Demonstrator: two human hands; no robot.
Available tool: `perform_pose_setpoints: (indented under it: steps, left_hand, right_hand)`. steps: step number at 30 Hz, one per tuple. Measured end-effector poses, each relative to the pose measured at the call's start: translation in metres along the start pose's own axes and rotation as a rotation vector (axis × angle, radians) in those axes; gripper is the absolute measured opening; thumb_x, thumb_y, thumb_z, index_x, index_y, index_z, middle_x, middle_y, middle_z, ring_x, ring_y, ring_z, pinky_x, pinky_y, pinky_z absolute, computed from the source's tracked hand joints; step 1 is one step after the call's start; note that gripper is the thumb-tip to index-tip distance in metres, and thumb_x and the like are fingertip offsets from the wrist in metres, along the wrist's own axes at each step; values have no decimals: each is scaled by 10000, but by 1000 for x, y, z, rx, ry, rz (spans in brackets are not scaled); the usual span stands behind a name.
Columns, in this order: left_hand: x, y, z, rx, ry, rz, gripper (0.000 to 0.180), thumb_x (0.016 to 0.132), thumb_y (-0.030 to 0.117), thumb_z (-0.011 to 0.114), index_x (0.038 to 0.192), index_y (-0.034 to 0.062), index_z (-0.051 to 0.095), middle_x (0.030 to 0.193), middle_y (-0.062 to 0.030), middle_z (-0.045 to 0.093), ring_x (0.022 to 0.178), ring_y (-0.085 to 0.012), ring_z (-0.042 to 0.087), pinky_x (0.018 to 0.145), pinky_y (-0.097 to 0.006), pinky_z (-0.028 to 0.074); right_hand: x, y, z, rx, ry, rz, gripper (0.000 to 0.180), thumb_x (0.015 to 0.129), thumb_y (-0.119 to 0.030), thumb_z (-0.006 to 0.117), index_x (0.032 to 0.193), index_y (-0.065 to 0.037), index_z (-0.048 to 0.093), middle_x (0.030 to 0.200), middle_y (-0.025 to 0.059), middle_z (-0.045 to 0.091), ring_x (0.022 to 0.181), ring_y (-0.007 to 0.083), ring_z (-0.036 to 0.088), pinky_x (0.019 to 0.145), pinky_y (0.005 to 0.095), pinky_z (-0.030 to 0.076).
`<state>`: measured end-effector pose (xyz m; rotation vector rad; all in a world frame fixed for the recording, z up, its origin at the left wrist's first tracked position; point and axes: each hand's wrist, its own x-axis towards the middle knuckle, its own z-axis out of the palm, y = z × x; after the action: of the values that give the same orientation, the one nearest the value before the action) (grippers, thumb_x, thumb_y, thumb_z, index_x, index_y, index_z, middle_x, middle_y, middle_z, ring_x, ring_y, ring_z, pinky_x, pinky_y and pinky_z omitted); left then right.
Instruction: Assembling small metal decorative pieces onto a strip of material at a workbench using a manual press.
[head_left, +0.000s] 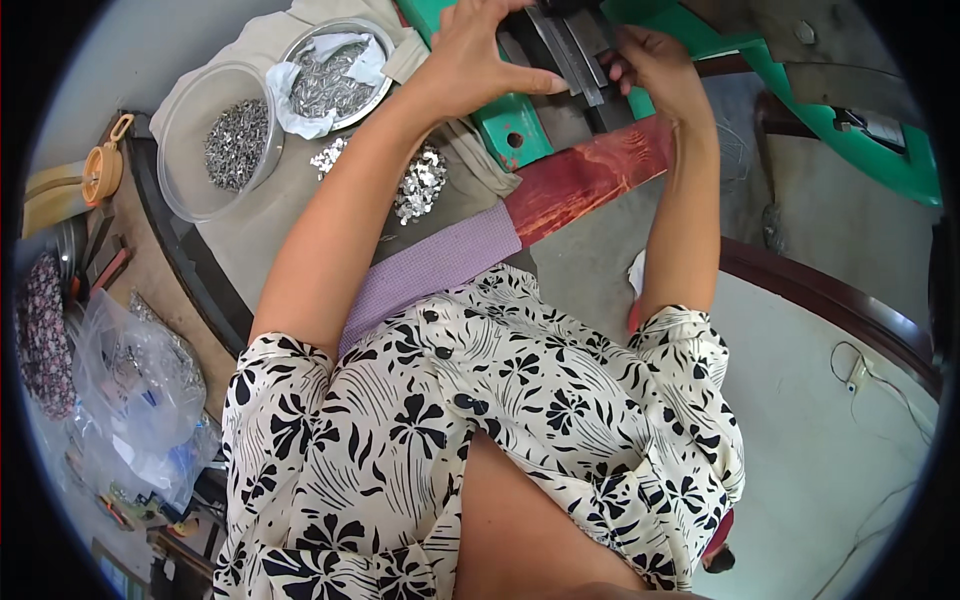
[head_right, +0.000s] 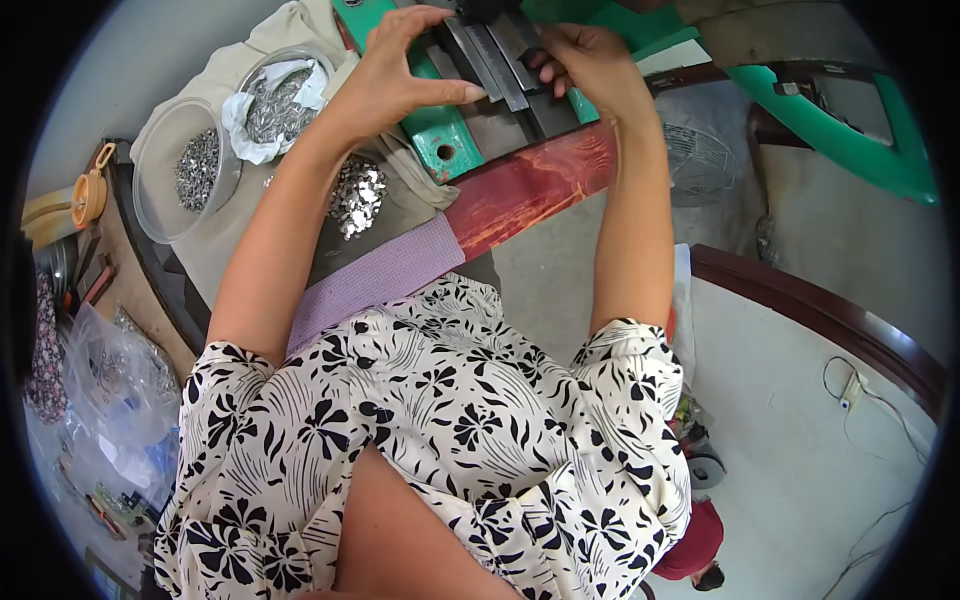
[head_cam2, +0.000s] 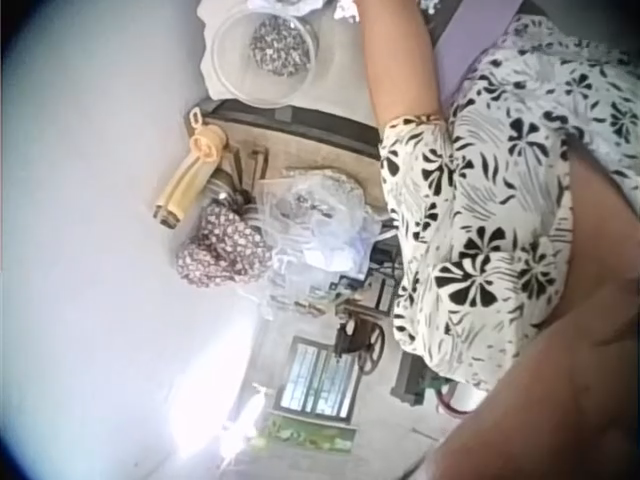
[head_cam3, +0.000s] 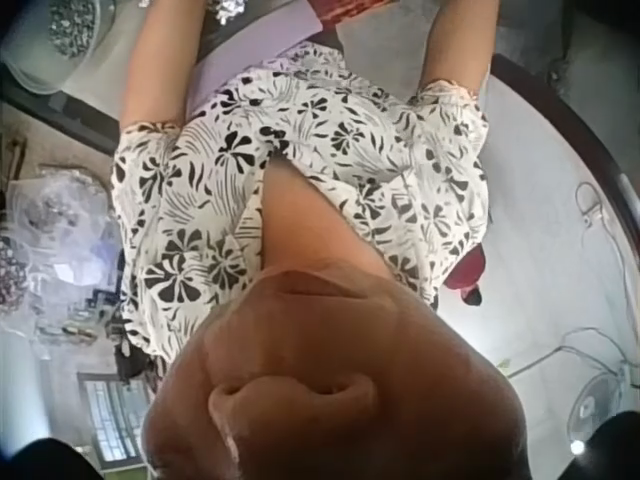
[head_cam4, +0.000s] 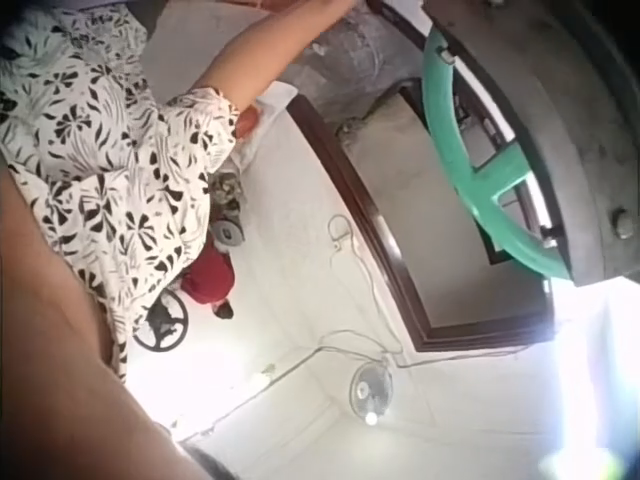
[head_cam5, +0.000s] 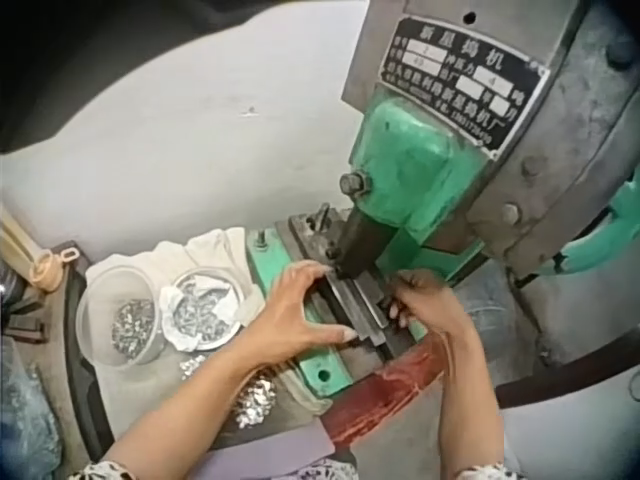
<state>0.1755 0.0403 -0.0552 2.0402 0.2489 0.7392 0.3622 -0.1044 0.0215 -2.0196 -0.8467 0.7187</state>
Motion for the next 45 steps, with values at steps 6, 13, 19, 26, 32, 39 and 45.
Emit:
perform_pose_setpoints:
  steps: [6, 13, 19, 26, 32, 39, 45]
  left_hand:
    - [-3, -4, -10, -17, -30, -30, 862, 671, 376, 875, 1336, 17, 463, 1282, -205, 443, 1255, -356, 431, 1084, -414, 354]
    - [-28, 32, -4, -194, 247, -221, 477, 854, 170, 757, 1257, -11, 579, 1040, -138, 642, 1034, -249, 621, 944, -357, 478]
    - [-58, 55, 2, -477, 39, -246, 222, 878, 65, 680, 1086, -8, 658, 935, -47, 660, 857, -95, 625, 754, -236, 509]
    - [-67, 89, -31, -810, -217, -542, 476, 983, 380, 620, 1204, -39, 578, 972, -88, 660, 805, -133, 659, 700, -245, 549]
    - [-70, 63, -87, -712, -116, -496, 390, 1015, 317, 562, 1102, -40, 695, 914, -79, 707, 726, -88, 664, 679, -199, 553]
    - [-74, 38, -160, -1022, 66, 326, 263, 918, 94, 699, 1145, -39, 693, 1063, -90, 710, 922, -143, 675, 840, -261, 549]
    - [-88, 33, -174, -613, 380, -311, 253, 953, 112, 656, 1164, -24, 688, 1044, -54, 713, 893, -123, 666, 812, -237, 525]
  right_hand:
    - [-11, 7, 17, 266, -101, -74, 264, 993, -143, 582, 1152, 65, 609, 904, 91, 675, 759, 122, 661, 670, 260, 545]
    - [-99, -5, 58, -482, 175, -249, 298, 902, -260, 724, 910, 4, 586, 757, 169, 622, 618, 287, 606, 576, 378, 457]
    - [-122, 23, 51, -532, 434, -426, 185, 933, -118, 659, 854, 14, 557, 738, 143, 516, 618, 279, 467, 577, 345, 402]
    - [-204, 22, 56, -238, 371, -498, 154, 926, -79, 607, 948, 71, 635, 764, 120, 646, 666, 205, 585, 643, 313, 457]
    - [-111, -23, 74, -261, -4, -803, 158, 861, -24, 671, 978, 77, 638, 884, 149, 655, 757, 242, 611, 686, 317, 487]
    - [-39, -107, 155, 720, -400, -469, 210, 950, -167, 681, 1061, 10, 681, 959, 51, 704, 889, 131, 674, 808, 279, 565]
    - [-3, -129, 187, 707, -328, -461, 182, 933, -134, 694, 905, 45, 679, 819, 69, 697, 690, 133, 674, 644, 261, 582]
